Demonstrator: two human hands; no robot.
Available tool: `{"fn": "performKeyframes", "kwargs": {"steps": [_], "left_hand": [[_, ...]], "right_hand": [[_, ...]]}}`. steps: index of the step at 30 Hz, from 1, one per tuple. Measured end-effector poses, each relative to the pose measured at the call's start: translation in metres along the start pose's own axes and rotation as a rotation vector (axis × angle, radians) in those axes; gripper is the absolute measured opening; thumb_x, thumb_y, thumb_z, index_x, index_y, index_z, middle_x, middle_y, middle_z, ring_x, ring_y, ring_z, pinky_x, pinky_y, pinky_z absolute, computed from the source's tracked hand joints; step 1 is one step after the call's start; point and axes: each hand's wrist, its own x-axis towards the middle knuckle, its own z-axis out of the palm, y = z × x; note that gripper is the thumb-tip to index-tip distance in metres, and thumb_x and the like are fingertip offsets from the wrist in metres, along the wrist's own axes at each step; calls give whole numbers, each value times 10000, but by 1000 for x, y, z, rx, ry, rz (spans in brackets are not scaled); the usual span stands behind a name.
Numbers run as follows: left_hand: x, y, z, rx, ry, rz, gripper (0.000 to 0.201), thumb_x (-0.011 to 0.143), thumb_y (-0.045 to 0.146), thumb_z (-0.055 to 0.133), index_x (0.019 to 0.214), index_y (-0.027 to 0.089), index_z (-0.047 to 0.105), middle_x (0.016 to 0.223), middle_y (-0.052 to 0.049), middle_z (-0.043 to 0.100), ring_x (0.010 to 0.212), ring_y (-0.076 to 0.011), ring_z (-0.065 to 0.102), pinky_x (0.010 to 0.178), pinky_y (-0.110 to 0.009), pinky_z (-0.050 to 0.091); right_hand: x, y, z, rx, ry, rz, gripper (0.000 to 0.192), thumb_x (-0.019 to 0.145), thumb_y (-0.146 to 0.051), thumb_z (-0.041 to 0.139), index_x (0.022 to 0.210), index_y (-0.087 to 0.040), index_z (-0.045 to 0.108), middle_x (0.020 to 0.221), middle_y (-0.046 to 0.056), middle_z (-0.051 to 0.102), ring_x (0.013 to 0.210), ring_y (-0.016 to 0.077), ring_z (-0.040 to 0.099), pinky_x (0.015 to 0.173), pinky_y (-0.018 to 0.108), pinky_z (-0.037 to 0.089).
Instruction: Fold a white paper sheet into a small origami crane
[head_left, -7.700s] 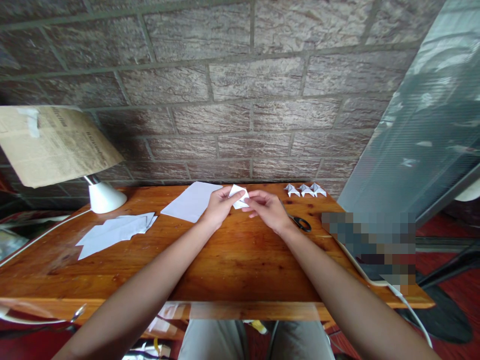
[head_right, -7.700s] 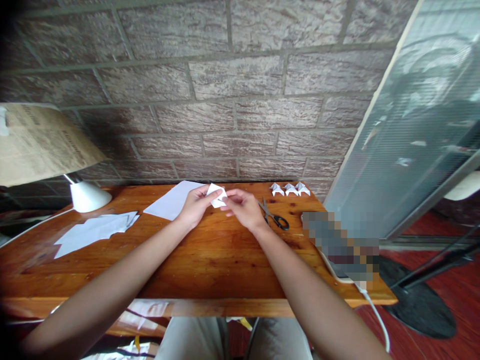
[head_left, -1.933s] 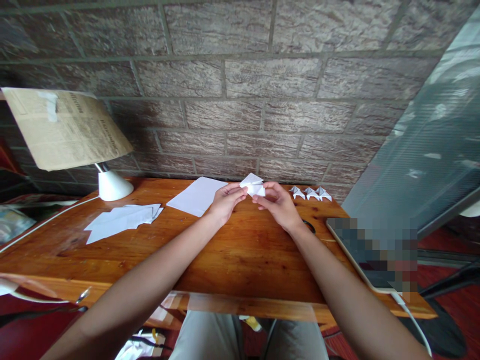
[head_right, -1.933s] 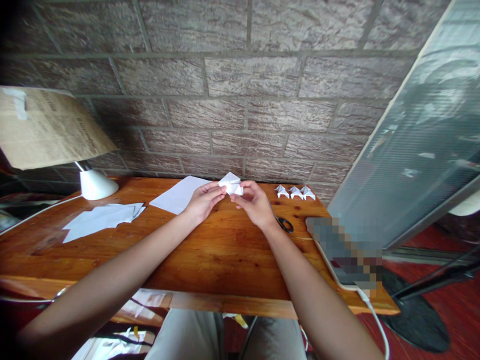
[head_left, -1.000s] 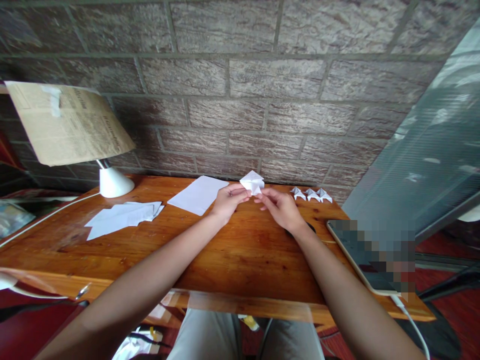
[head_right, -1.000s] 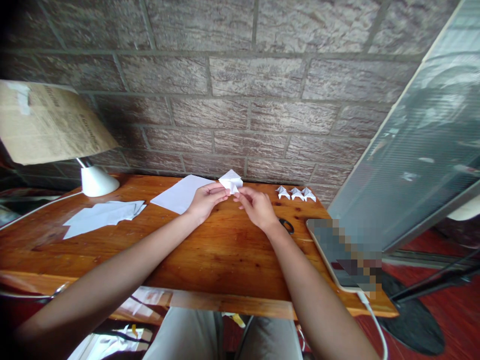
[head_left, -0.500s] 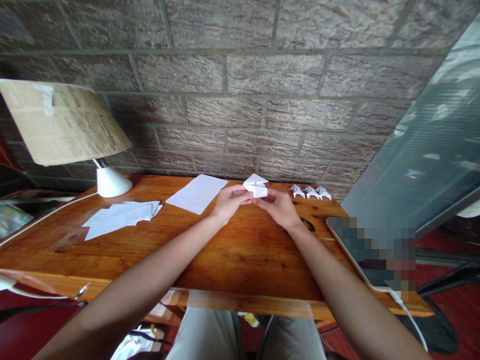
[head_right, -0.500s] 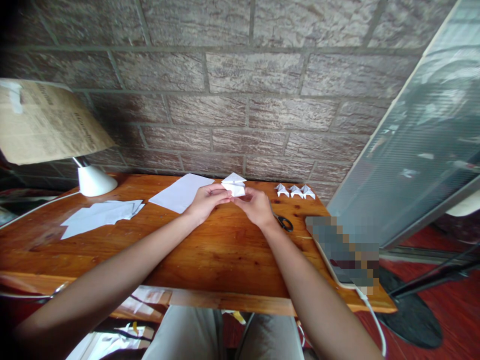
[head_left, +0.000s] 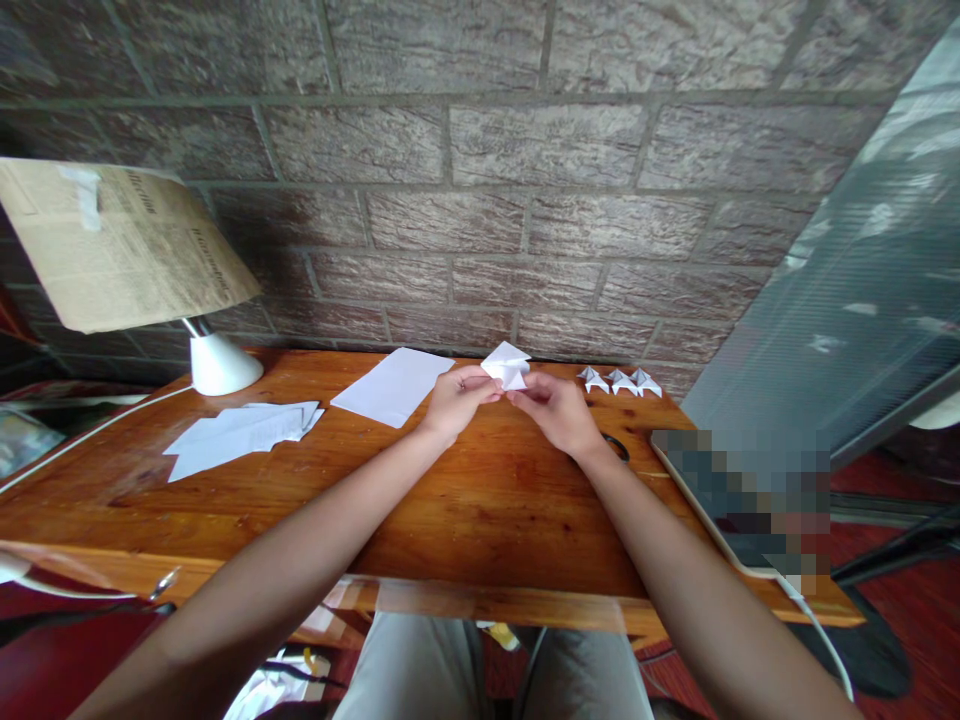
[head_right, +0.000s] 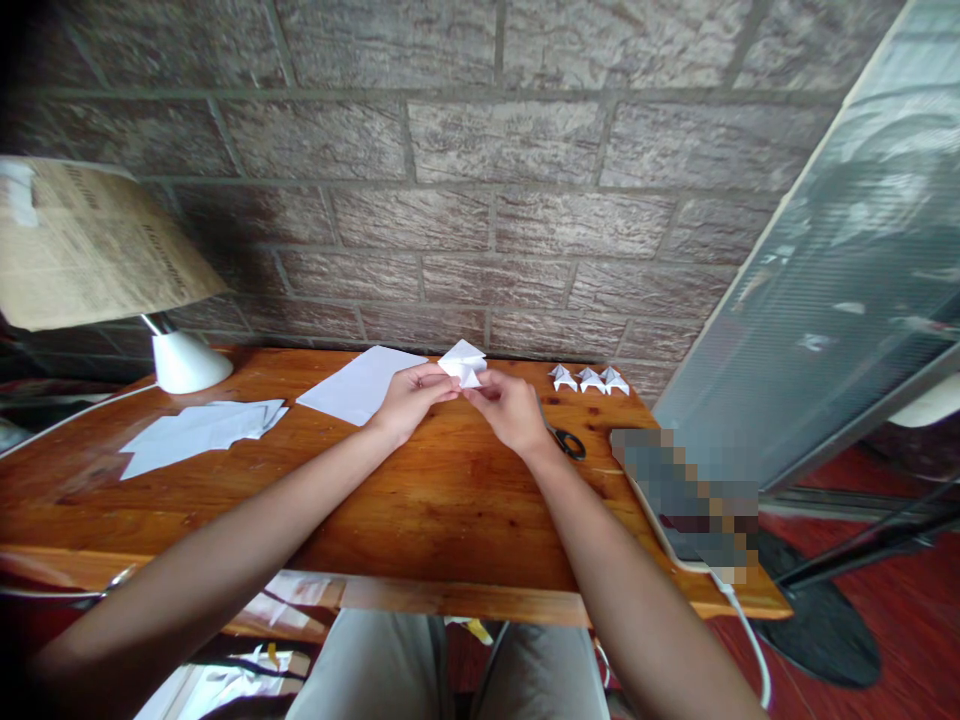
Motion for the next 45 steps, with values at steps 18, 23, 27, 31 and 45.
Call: {"fn": "performKeyframes", "kwargs": {"steps": [18, 23, 27, 31, 45], "left_hand": [[-5, 3, 1, 9, -198, -26, 359, 581, 331, 872, 860, 142, 747, 851, -72, 761, 814, -182, 692, 883, -390, 543], [-5, 3, 1, -22, -239, -30, 331, 612, 326, 860, 872, 148, 756, 902, -75, 756, 856, -178, 686, 934, -397, 527], [-5, 4, 3, -82, -213, -57, 311, 610, 304, 859, 859, 145, 763, 887, -67, 752, 838, -168, 687, 956, -403, 521], [-5, 6, 5, -148, -189, -86, 266, 620, 295, 849, 812, 140, 750, 833, -59, 751, 795, -163, 694, 936, -397, 531], [-6, 4, 7, -120, -88, 55, 383, 625, 400, 846, 888, 165, 697, 859, -32, 725, 821, -164, 694, 863, -363, 561]], "right_hand": [[0, -11, -5, 20, 66, -61, 274, 840, -472, 656, 987, -246, 706, 1020, 36, 743, 911, 206, 677, 791, 315, 528], [0, -16, -4, 106, 152, -44, 399, 763, -504, 721, 989, -250, 512, 922, 16, 711, 803, 191, 666, 696, 299, 527], [0, -15, -3, 139, 194, -6, 596, 716, -511, 761, 1124, -264, 404, 904, 24, 711, 789, 217, 684, 717, 335, 542], [2, -11, -2, 177, 215, 21, 813, 691, -515, 780, 1309, -237, 331, 849, 27, 699, 712, 216, 675, 686, 347, 554], [1, -9, 3, 174, 214, 60, 961, 714, -518, 761, 1467, -214, 246, 808, 15, 713, 702, 208, 684, 682, 330, 565]]}}
